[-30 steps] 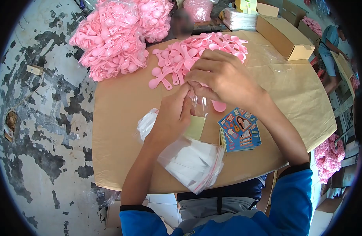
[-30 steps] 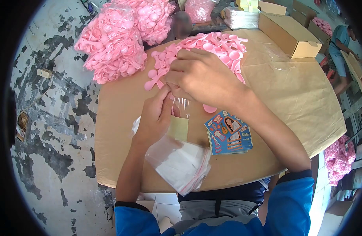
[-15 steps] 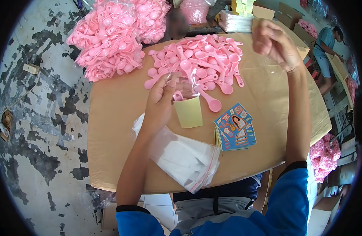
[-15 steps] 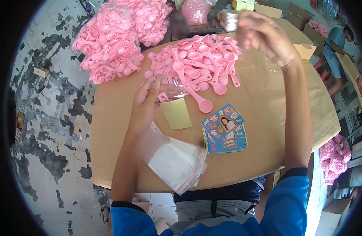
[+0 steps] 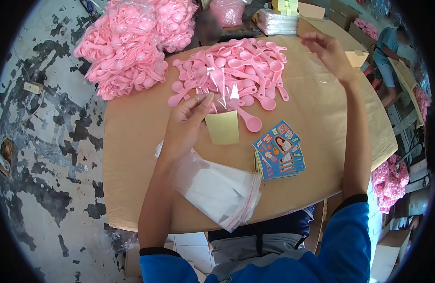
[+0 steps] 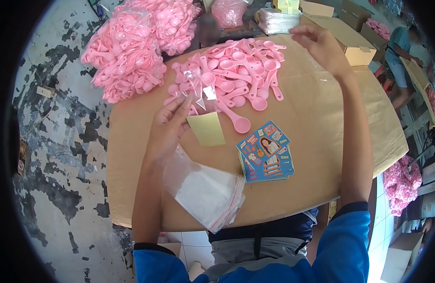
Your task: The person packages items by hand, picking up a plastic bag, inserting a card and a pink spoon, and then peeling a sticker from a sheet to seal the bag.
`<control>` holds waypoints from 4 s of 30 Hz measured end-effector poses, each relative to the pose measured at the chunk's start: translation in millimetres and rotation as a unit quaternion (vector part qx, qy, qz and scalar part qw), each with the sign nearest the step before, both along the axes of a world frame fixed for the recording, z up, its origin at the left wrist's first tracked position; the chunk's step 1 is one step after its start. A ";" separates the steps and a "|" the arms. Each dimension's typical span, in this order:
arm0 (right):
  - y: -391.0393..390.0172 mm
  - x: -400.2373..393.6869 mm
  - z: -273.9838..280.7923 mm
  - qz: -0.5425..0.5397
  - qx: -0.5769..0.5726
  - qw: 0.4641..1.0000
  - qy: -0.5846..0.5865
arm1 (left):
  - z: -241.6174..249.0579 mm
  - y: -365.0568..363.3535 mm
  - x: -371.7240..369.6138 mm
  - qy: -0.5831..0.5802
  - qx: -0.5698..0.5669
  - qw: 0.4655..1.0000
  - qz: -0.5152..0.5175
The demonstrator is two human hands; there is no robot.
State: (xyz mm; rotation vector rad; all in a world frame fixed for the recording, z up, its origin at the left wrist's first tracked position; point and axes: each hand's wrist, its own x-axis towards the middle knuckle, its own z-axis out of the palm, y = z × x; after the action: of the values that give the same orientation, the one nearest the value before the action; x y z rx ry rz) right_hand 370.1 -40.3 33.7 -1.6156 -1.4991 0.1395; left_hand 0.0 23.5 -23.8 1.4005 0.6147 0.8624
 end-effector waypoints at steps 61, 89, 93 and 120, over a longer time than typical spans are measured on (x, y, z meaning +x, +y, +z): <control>-22.9 58.4 -58.5 -0.074 0.082 0.953 0.283 | 11.7 -17.6 2.7 0.025 0.107 0.994 -0.011; -14.1 -28.7 -41.4 0.237 0.030 0.866 0.439 | -4.4 -4.5 4.9 0.064 0.133 0.989 -0.011; -7.7 -67.5 -35.9 0.156 -0.012 0.907 0.392 | -5.3 -4.0 7.4 -0.021 0.108 0.994 -0.022; -1.8 -139.4 55.5 0.346 0.204 0.742 0.537 | 42.9 -48.6 74.0 0.043 0.206 0.967 -0.141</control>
State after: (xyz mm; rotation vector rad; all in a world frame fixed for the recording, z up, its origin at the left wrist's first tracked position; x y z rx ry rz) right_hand 230.7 -42.1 89.2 -0.3313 -0.9653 0.9200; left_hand 73.9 -25.1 19.1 1.8583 0.2937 0.7265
